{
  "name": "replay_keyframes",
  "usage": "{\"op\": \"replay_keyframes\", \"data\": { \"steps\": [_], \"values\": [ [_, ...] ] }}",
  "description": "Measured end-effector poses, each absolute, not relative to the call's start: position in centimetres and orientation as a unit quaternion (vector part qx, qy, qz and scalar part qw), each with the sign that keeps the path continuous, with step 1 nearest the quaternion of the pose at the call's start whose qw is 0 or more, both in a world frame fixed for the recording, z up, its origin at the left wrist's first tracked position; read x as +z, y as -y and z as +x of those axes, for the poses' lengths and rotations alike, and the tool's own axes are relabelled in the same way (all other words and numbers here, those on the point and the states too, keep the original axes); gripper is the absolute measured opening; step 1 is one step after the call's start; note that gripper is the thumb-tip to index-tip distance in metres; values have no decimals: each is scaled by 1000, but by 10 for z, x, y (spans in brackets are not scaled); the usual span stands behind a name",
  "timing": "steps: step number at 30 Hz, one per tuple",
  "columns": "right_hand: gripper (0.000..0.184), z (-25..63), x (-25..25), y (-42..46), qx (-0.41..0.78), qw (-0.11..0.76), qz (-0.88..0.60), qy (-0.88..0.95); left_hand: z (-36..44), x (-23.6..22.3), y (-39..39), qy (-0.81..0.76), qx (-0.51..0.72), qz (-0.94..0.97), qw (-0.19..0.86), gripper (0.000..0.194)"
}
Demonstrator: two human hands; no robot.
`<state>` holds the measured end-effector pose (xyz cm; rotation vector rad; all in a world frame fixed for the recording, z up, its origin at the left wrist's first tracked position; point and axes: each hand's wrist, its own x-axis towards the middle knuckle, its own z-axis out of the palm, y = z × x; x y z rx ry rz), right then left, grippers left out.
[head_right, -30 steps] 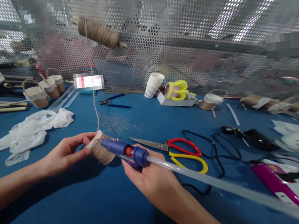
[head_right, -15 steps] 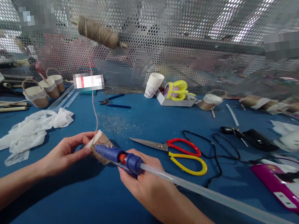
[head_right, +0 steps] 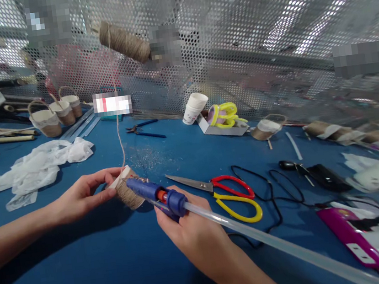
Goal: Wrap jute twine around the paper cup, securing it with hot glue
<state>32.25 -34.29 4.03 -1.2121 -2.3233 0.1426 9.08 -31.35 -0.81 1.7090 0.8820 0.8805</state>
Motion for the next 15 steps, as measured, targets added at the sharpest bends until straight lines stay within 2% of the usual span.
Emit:
{"op": "replay_keyframes", "data": {
  "steps": [8,15],
  "values": [
    [23,343,15,334,63,236,-441,864,91,-6,314,-351,357,711,494,11],
    [20,329,27,341,131,267,-507,809,90,-5,315,-350,361,709,494,12]
  ]
}}
